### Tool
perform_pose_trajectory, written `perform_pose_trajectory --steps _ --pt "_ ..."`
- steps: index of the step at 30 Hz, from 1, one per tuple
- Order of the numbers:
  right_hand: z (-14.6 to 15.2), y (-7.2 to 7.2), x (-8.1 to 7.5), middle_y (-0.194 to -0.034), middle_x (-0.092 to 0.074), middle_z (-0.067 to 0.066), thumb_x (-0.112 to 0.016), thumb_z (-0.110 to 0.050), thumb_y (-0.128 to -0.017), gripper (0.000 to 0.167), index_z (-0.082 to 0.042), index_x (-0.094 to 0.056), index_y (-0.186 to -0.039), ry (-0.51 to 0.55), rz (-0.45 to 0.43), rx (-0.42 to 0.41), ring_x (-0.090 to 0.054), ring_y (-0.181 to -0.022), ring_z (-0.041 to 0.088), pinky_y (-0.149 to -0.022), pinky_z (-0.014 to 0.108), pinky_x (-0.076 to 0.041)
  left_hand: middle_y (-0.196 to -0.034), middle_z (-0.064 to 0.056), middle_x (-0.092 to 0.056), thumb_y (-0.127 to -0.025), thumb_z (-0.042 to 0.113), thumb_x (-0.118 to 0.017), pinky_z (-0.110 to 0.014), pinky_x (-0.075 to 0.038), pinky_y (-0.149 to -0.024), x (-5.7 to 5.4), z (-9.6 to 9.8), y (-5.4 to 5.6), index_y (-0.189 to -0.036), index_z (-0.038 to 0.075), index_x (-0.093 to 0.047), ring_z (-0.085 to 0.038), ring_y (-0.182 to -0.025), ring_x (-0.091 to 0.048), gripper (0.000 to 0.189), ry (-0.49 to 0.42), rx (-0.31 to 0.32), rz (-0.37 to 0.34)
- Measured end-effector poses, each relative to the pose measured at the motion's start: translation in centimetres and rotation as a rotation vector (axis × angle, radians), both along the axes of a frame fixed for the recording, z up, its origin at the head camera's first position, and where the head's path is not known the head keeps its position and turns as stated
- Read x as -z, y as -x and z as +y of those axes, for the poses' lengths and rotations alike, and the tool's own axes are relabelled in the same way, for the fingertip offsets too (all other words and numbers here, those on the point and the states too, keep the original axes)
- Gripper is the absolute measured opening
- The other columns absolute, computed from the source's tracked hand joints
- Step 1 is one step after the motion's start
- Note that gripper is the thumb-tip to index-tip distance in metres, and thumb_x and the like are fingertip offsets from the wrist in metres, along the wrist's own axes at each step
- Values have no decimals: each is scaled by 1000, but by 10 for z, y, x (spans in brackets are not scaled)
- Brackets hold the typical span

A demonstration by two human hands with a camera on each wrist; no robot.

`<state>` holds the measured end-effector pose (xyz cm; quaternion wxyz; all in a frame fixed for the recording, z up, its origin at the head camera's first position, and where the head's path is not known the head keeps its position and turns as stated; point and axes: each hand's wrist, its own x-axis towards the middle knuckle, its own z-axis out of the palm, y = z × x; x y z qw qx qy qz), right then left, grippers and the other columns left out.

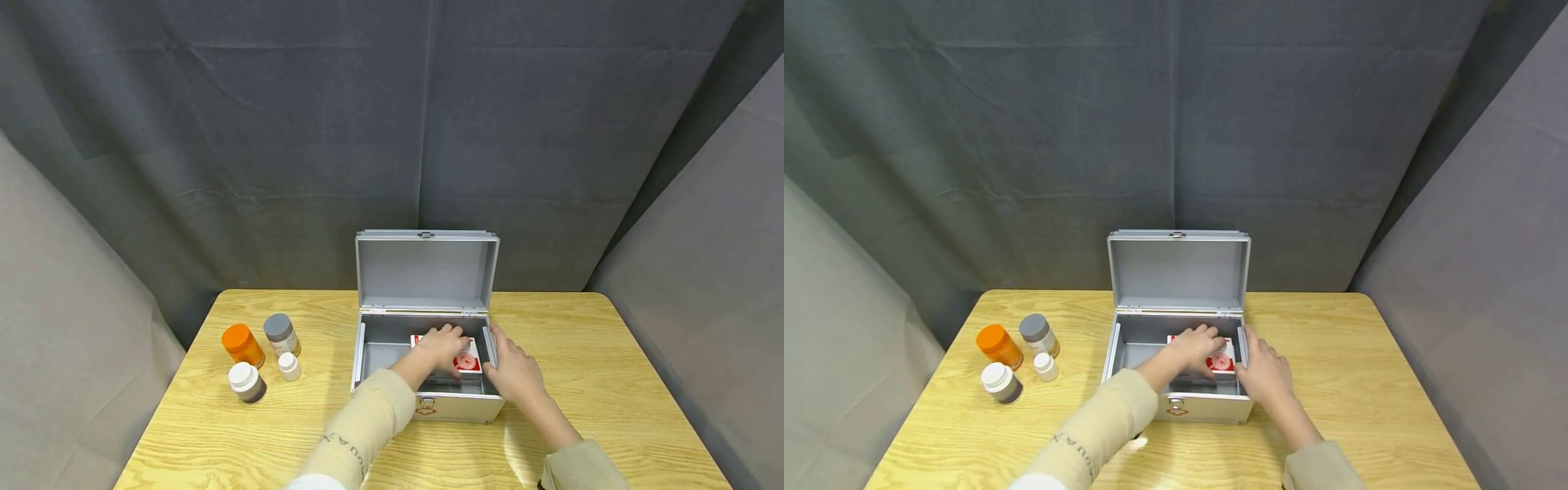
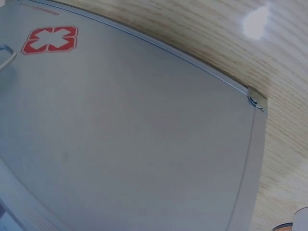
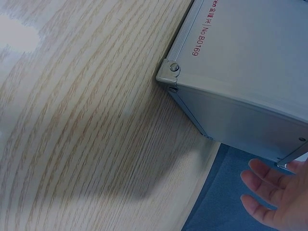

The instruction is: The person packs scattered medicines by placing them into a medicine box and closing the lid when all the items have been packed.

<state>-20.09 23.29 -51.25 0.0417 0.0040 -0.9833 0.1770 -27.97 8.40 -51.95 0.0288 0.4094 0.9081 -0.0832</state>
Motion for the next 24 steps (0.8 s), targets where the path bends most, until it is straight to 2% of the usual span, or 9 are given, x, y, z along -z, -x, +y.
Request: perform_pose_trajectory --steps 6,24 --pt "0 0 0 -121 -51 29 -59 -23 -79 73 -3 -23 -140 -5 7 -4 -52 -104 46 -75 59 -41 -119 5 -51 -65 55 -73 -30 -45 -83 -1 3 -2 -128 25 -51 -13 -109 -46 73 0 -9 -2" --pt "0 -1 -1 -119 -52 30 -59 -22 -79 73 -2 -23 -139 4 21 -7 -53 -102 46 -74 59 -42 -119 6 -51 -65 54 -73 -29 -46 -80 8 8 -2 -128 26 -51 -13 -108 -47 72 6 -34 24"
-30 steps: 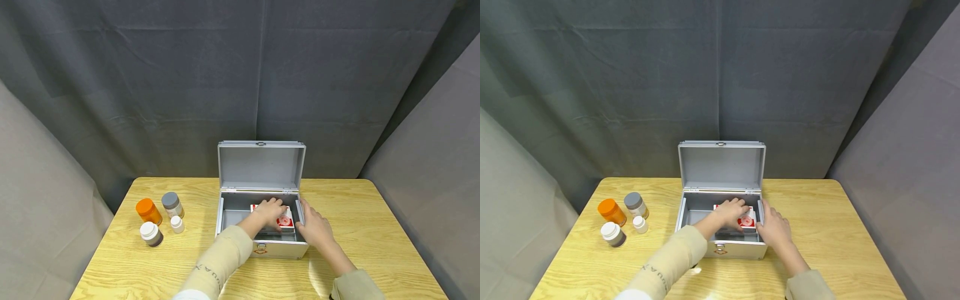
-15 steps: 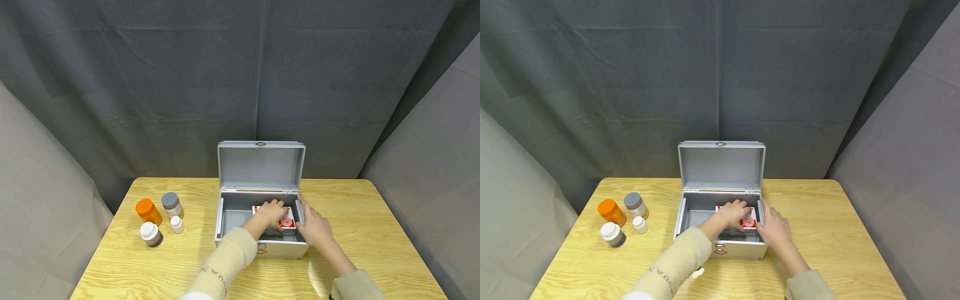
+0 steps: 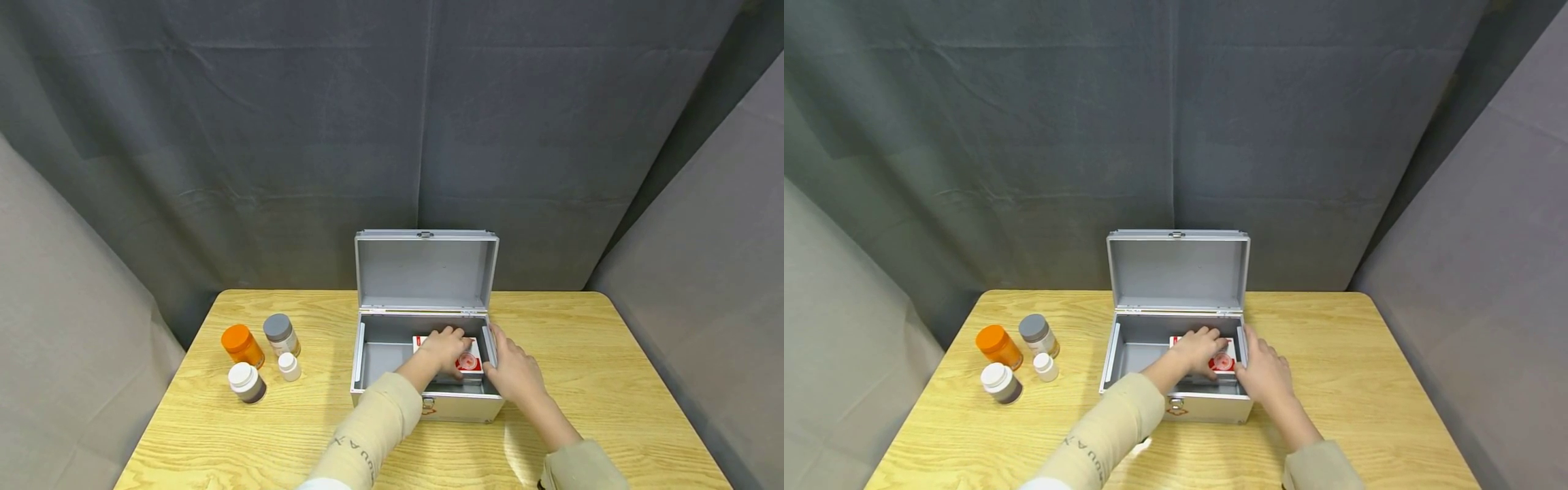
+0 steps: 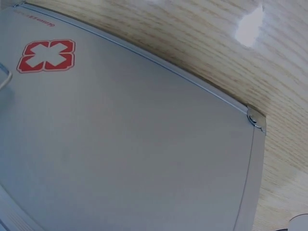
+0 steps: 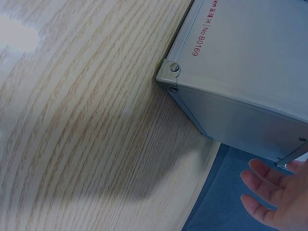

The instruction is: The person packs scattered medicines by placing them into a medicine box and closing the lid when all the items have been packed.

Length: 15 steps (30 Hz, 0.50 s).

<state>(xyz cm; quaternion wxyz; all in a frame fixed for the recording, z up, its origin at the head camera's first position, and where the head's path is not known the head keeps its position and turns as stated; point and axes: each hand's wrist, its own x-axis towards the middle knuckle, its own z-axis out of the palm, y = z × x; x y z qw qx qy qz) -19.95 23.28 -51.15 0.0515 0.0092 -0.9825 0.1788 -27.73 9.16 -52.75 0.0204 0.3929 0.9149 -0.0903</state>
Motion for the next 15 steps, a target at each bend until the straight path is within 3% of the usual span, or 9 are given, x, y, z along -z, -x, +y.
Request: perform_pose_trajectory --steps 15 --pt "0 2 4 -121 -51 29 -61 -22 -78 74 -4 -24 -139 -16 27 1 -52 -103 46 -75 59 -41 -120 5 -47 -65 53 -75 -31 -47 -81 3 -1 -2 -128 25 -50 -15 -108 -46 74 -31 -11 -12"
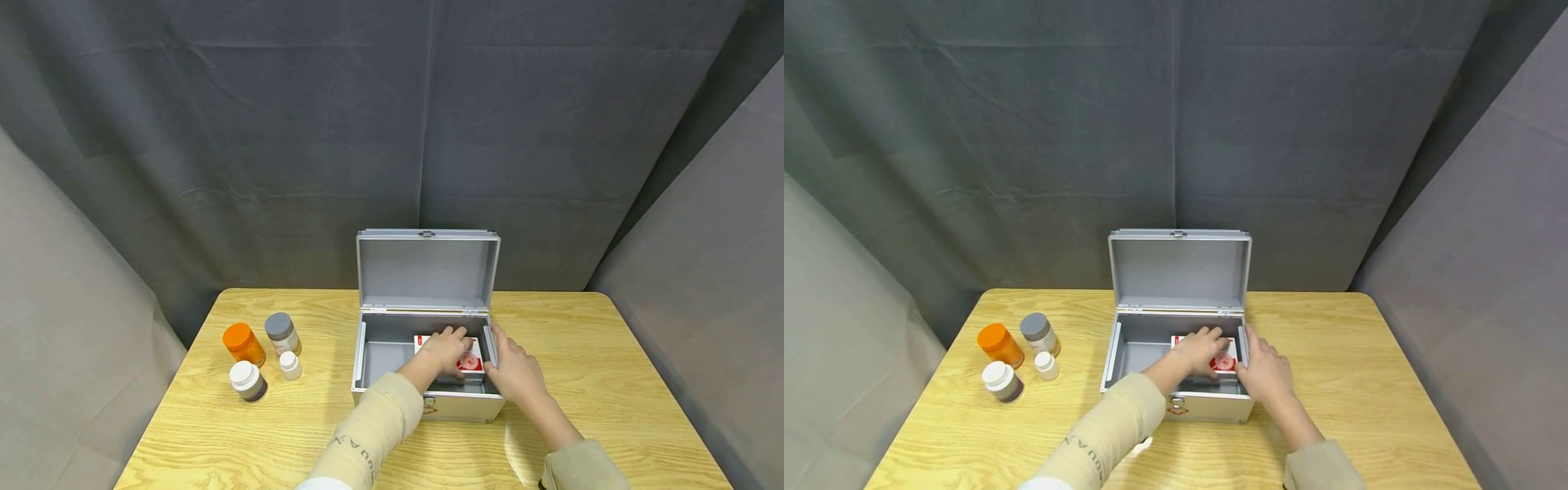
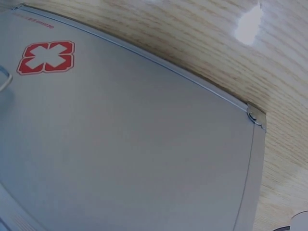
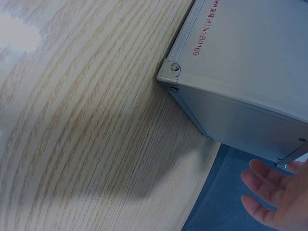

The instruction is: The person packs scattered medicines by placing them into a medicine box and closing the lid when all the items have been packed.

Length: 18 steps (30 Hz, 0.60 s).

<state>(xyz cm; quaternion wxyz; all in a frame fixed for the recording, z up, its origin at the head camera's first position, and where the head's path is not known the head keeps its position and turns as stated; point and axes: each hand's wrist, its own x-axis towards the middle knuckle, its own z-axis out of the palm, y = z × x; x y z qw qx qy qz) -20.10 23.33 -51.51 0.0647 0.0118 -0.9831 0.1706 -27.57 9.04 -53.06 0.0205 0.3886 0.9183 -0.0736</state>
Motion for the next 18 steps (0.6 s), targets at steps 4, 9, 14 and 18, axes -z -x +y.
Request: perform_pose_trajectory --steps 4,9,14,18 --pt "0 0 -1 -122 -50 29 -60 -22 -79 73 -3 -24 -140 -1 -9 -3 -52 -104 46 -75 59 -41 -119 5 -46 -65 52 -75 -31 -47 -81 -1 0 0 -127 24 -51 -15 -108 -46 73 -9 -2 -2" --pt "0 0 -2 -122 -50 29 -60 -22 -79 73 -4 -23 -140 -6 -13 3 -51 -105 45 -76 59 -40 -117 6 -47 -64 55 -74 -28 -45 -80 -1 -1 0 -126 25 -52 -13 -107 -46 72 7 7 21" --pt "0 0 -2 -120 -51 29 -60 -23 -78 73 -3 -24 -139 -11 -12 8 -52 -104 45 -75 59 -41 -116 7 -47 -63 59 -72 -26 -44 -80 -3 -2 0 -126 27 -51 -11 -106 -45 74 42 12 42" --pt "0 0 -2 -119 -52 29 -61 -23 -78 73 -3 -25 -138 -15 -14 13 -53 -102 45 -74 59 -41 -117 7 -47 -64 60 -71 -26 -44 -81 -4 -4 -2 -127 26 -50 -11 -107 -45 74 55 13 38"
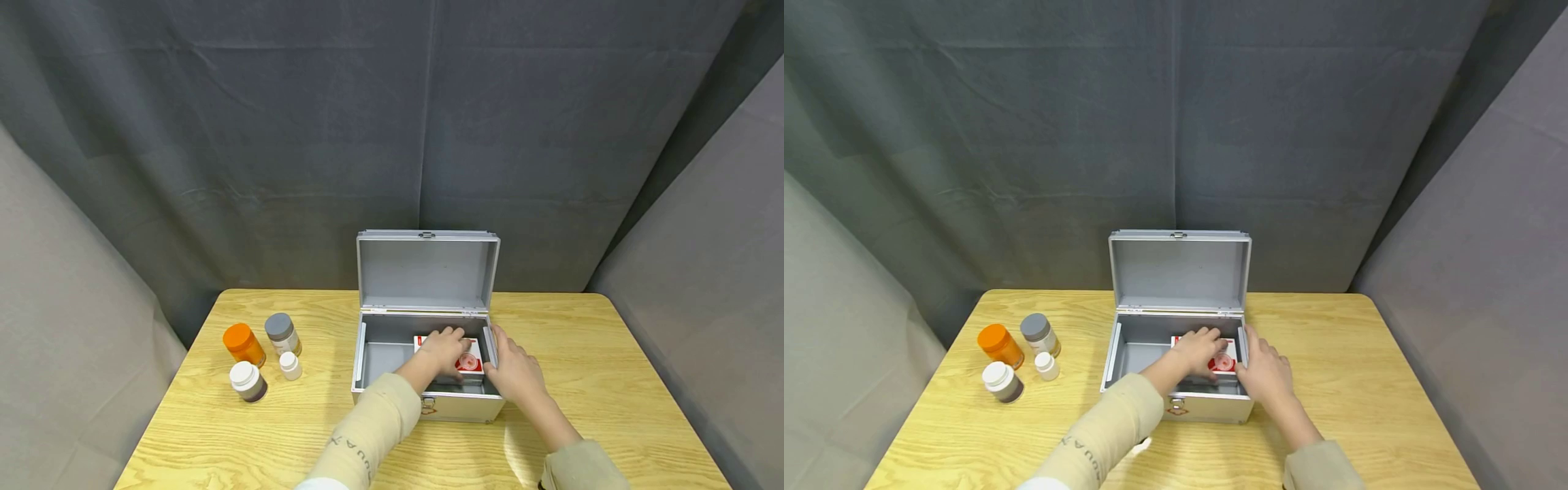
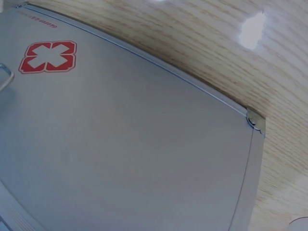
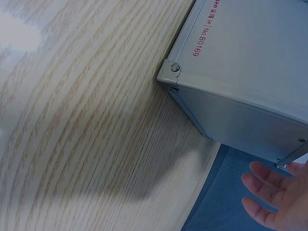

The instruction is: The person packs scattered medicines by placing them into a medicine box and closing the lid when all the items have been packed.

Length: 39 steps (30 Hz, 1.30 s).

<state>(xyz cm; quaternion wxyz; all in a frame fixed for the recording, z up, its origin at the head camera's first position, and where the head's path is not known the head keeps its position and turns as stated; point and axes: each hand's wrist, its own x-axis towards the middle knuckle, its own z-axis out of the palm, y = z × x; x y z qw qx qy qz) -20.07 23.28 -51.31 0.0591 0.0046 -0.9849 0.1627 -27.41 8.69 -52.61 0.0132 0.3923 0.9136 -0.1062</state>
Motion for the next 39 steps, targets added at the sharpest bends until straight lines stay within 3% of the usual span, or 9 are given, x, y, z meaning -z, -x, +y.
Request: perform_pose_trajectory --steps 22,33,39 --pt "-2 -1 0 -117 -53 28 -60 -26 -79 71 -3 -27 -137 1 -12 19 -53 -102 43 -76 58 -41 -123 6 -47 -68 50 -73 -30 -43 -82 -18 -23 -8 -129 27 -49 -13 -110 -45 69 -20 -46 -111" --pt "-2 -2 -2 -119 -51 28 -59 -27 -80 67 2 -31 -134 -5 -34 21 -51 -104 44 -79 59 -40 -128 6 -44 -72 53 -69 -31 -42 -87 -24 -34 -10 -134 28 -44 -13 -114 -43 71 -16 3 -116" --pt "-2 -1 -3 -119 -51 28 -59 -27 -80 67 3 -32 -133 -10 -36 20 -51 -105 45 -80 59 -40 -136 5 -41 -78 54 -62 -33 -39 -94 -30 -40 -14 -136 27 -42 -13 -121 -40 67 -15 78 -41"
